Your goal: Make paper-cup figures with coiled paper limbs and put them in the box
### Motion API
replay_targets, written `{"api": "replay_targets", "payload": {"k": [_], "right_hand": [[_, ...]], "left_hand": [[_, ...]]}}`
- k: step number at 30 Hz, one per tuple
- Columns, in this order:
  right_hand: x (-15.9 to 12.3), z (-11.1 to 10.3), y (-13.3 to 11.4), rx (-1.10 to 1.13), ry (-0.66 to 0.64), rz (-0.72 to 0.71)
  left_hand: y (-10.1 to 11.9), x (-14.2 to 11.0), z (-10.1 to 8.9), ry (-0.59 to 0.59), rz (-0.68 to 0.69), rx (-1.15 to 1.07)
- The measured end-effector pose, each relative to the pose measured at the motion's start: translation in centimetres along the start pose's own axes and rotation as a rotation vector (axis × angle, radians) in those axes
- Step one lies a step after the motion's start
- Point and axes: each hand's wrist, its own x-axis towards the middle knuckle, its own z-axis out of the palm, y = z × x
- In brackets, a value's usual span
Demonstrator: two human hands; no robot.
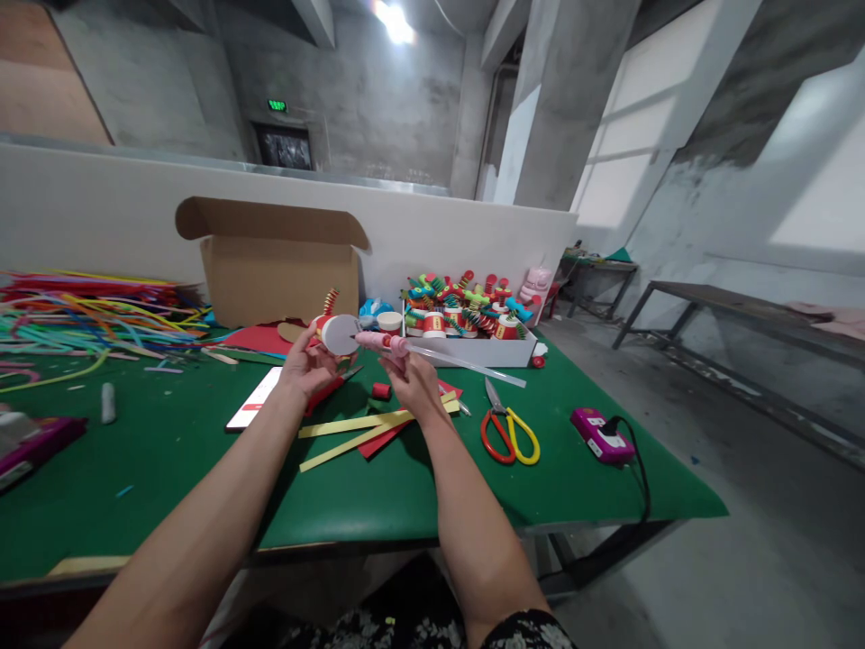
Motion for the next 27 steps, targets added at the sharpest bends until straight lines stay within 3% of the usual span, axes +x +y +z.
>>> {"api": "replay_targets", "payload": {"k": [27], "right_hand": [[-0.07, 0.14, 0.42, -0.033, 0.048, -0.025]], "left_hand": [[-0.05, 0.61, -0.57, -0.056, -0.024, 0.053]]}}
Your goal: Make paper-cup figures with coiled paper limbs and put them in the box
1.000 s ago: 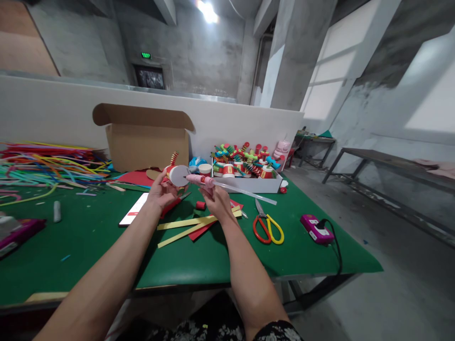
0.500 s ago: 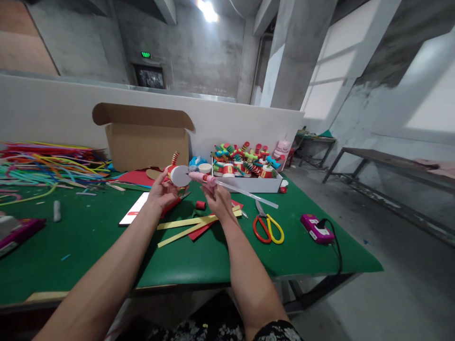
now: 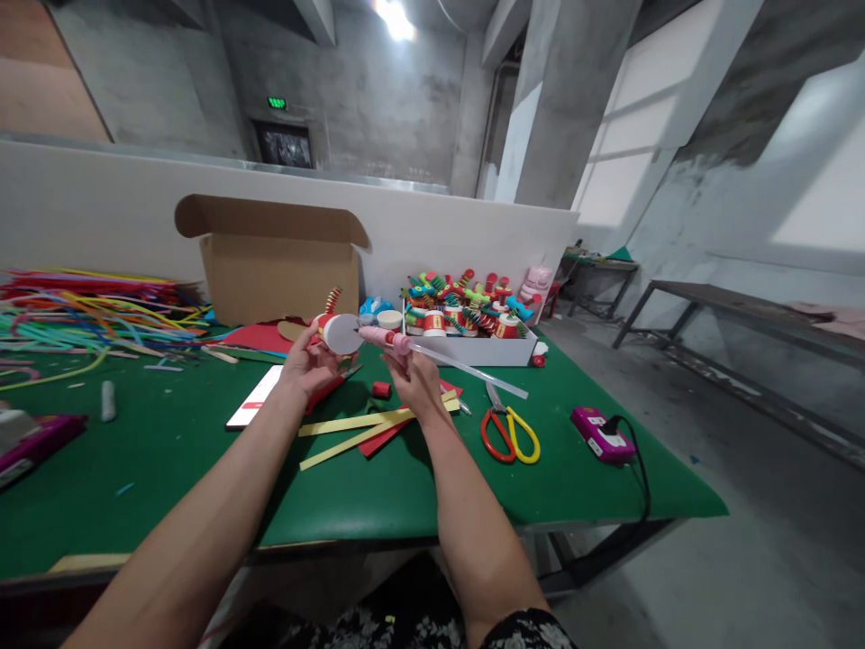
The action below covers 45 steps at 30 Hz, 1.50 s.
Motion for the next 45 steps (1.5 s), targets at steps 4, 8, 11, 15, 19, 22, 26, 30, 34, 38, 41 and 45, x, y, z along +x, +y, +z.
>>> {"api": "replay_targets", "payload": {"k": [4, 8, 11, 15, 19, 22, 26, 30, 34, 38, 41, 45], "right_hand": [[0.0, 0.1, 0.0, 0.009, 0.018, -0.026], [0.0, 0.2, -0.1, 0.022, 0.018, -0.039], [0.0, 0.2, -0.1, 0.029, 0.027, -0.038], [0.0, 0.2, -0.2, 0.031, 0.018, -0.046], [0.0, 0.2, -0.2, 0.027, -0.005, -0.044], [0.0, 0.2, -0.3, 0.035, 0.017, -0.033], [0.0, 0.1, -0.5, 0.053, -0.020, -0.021], [0.1, -0.2, -0.8, 0.031, -0.046, -0.008], [0.2, -0.3, -0.8, 0.041, -0.041, -0.003], [0.2, -0.4, -1.0, 0.065, -0.093, -0.014], [0.2, -0.4, -1.1, 0.050, -0.070, -0.013], [0.2, -0.4, -1.0, 0.048, -0.074, -0.013]], "left_hand": [[0.0, 0.1, 0.1, -0.001, -0.016, 0.003], [0.0, 0.2, -0.1, -0.010, -0.017, -0.006], [-0.1, 0.2, -0.2, -0.011, -0.024, -0.014], [-0.1, 0.2, -0.2, -0.006, -0.011, -0.010], [-0.1, 0.1, -0.1, -0.008, -0.013, -0.010], [-0.1, 0.0, 0.0, -0.004, -0.017, -0.022], [-0.1, 0.0, 0.0, -0.004, -0.010, -0.021], [0.0, 0.0, -0.1, -0.010, -0.043, -0.013], [0.0, 0.0, -0.1, 0.000, -0.036, -0.023], [0.0, 0.0, 0.0, 0.003, -0.036, -0.044], [0.0, -0.1, 0.0, 0.003, -0.041, -0.041], [0.0, -0.2, 0.2, -0.002, -0.027, -0.026]]}}
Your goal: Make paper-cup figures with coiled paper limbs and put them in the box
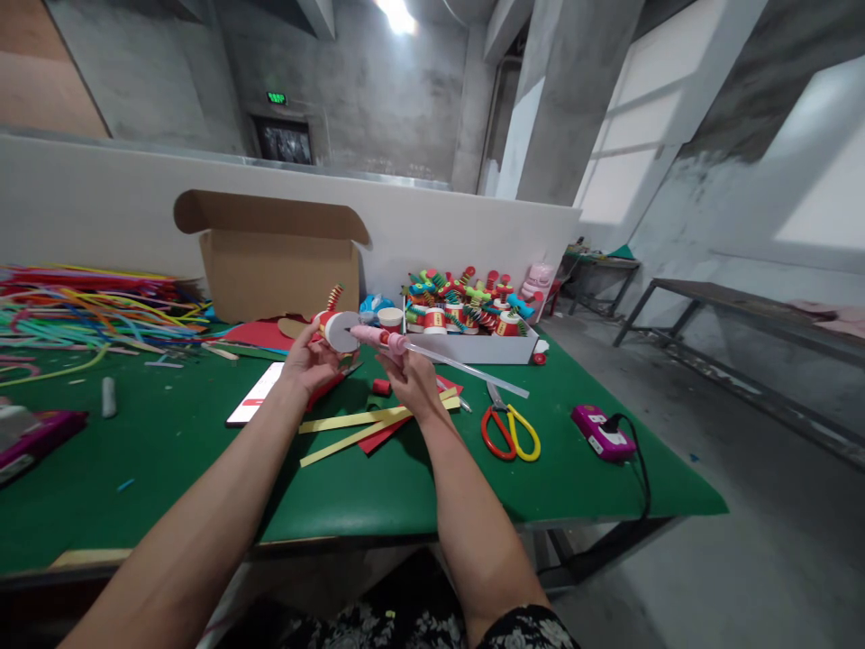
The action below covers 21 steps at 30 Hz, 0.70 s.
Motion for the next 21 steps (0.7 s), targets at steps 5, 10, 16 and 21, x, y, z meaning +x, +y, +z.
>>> {"api": "replay_targets", "payload": {"k": [5, 10, 16, 21], "right_hand": [[0.01, -0.08, 0.09, 0.009, 0.002, 0.006], [0.01, -0.23, 0.02, 0.020, -0.030, -0.006], [0.07, -0.24, 0.03, 0.008, -0.037, -0.002], [0.02, -0.18, 0.10, 0.005, -0.054, 0.006]], "left_hand": [[0.00, -0.08, 0.07, 0.008, 0.005, 0.006], [-0.06, -0.07, 0.04, 0.002, 0.024, 0.007], [-0.10, -0.23, 0.24, 0.005, 0.007, -0.003], [-0.03, -0.27, 0.31, 0.009, 0.026, 0.010]]}}
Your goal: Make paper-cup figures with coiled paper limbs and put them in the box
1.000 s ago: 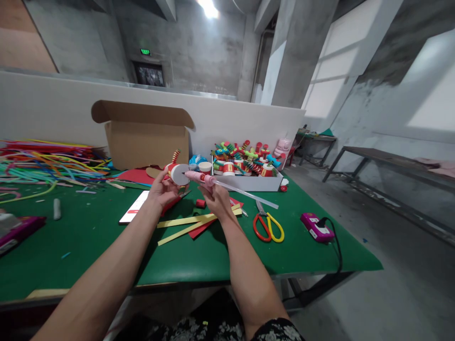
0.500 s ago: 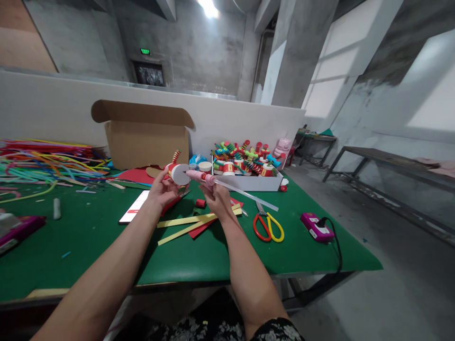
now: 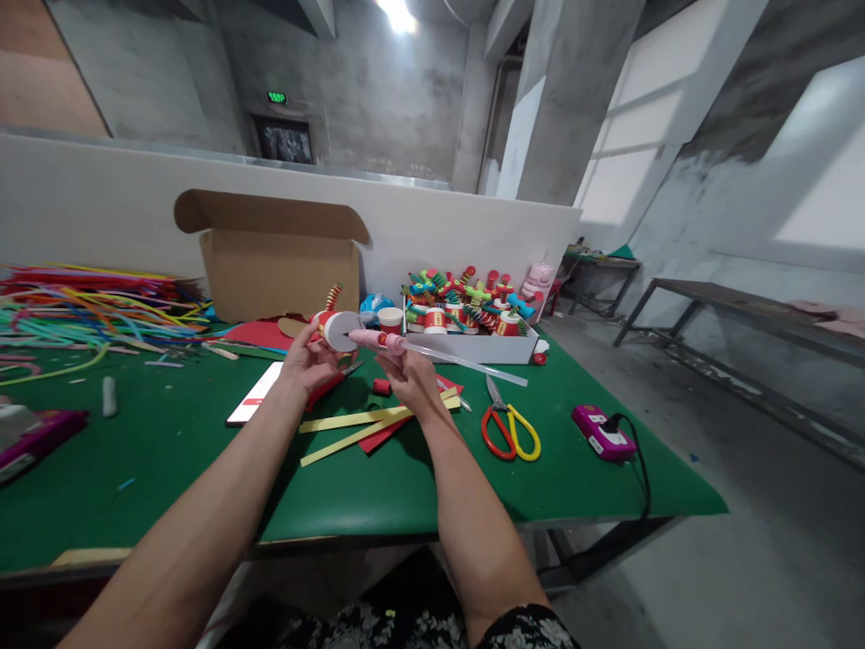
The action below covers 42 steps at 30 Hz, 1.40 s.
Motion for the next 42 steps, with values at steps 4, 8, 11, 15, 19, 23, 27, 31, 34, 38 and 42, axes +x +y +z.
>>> {"api": "replay_targets", "payload": {"k": [4, 8, 11, 15, 19, 23, 27, 31, 34, 38, 42], "right_hand": [[0.00, -0.11, -0.10, 0.012, 0.003, 0.009], [0.05, -0.32, -0.07, -0.003, -0.006, 0.006], [0.10, -0.43, 0.05, -0.017, -0.007, 0.019], [0.15, -0.50, 0.13, -0.013, 0.013, 0.005], [0.17, -0.60, 0.09, -0.025, 0.005, 0.005], [0.20, -0.69, -0.02, -0.051, 0.009, 0.028], [0.20, -0.69, -0.16, -0.057, -0.012, 0.034], [0.21, -0.72, -0.17, -0.075, -0.022, 0.049], [0.23, -0.82, -0.18, -0.084, -0.020, 0.058], [0.24, -0.94, -0.22, -0.075, -0.020, 0.036], [0.22, -0.94, -0.17, -0.075, -0.013, 0.046]], "left_hand": [[0.03, -0.02, -0.02, -0.001, -0.018, -0.006], [0.10, 0.06, -0.14, -0.007, -0.023, -0.009], [0.15, 0.20, -0.26, 0.002, -0.019, -0.010], [0.14, 0.31, -0.32, 0.011, -0.015, -0.008], [0.12, 0.21, -0.20, 0.014, -0.003, 0.005], [0.10, 0.10, -0.17, 0.006, 0.003, 0.013], [0.11, 0.22, -0.37, -0.001, -0.023, -0.013], [0.12, 0.34, -0.48, 0.015, -0.028, -0.010], [0.10, 0.31, -0.42, 0.024, -0.007, 0.000], [0.13, 0.20, -0.33, 0.023, -0.007, 0.007], [0.15, 0.25, -0.41, 0.026, -0.017, -0.001]]}}
